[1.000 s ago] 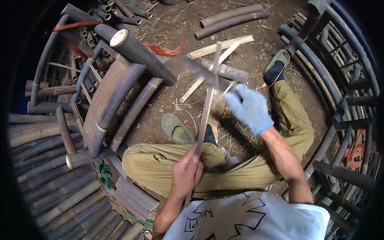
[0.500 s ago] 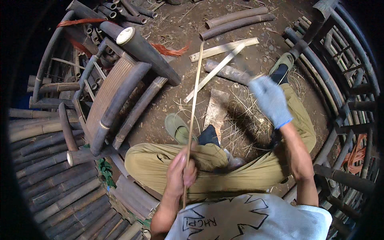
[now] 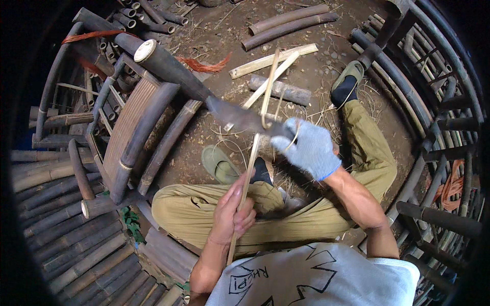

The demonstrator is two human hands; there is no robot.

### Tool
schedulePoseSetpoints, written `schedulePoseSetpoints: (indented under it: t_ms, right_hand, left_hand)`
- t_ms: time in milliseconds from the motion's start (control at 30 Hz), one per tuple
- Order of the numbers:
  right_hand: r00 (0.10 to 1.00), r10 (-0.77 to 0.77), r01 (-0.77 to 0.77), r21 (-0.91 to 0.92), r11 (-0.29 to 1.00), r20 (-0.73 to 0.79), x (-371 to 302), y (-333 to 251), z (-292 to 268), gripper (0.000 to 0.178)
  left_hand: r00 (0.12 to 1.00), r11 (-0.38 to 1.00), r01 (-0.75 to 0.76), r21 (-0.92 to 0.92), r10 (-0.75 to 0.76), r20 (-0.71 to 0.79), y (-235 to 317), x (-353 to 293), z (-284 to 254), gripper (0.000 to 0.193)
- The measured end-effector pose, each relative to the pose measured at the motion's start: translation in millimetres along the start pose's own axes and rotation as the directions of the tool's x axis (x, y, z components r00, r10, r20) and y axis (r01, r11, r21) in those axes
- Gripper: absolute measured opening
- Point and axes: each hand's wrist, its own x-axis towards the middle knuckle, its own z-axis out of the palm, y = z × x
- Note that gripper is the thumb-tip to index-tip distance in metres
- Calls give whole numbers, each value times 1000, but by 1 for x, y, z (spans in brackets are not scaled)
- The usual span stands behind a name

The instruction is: The person uses a knife to shave and smooth thin bamboo strips, then places them onto a partially assembled bamboo chair frame.

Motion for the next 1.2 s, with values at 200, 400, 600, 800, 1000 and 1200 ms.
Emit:
schedulePoseSetpoints:
  t_ms: [200, 400, 600, 800, 1000, 1200]
  right_hand:
    - [983, 185, -185, -54, 981, -2, 12, 42, -1, 56]
    - [916, 393, -384, 109, 917, -77, 52, 120, -10, 54]
    - [993, 1, -16, 129, 992, 114, -7, -23, -4, 42]
    - [990, 13, -27, 96, 995, 138, -10, -27, 12, 53]
    - [996, 93, -93, 8, 996, -1, 8, 7, 6, 34]
    - [944, 205, -228, -63, 972, -257, 68, 139, -26, 57]
  left_hand:
    - [977, 984, 163, 77, -150, -151, -12, -45, -26, 51]
    - [994, 976, -52, -211, 71, 86, -29, -109, -71, 53]
    - [933, 806, -155, 571, 309, -183, 3, -1, -13, 42]
    - [947, 802, -91, 590, 254, -199, 4, 7, 4, 38]
    - [953, 789, -23, 615, 203, -225, -18, -15, 3, 39]
    - [967, 793, 18, 608, 140, -213, -17, -81, -20, 36]
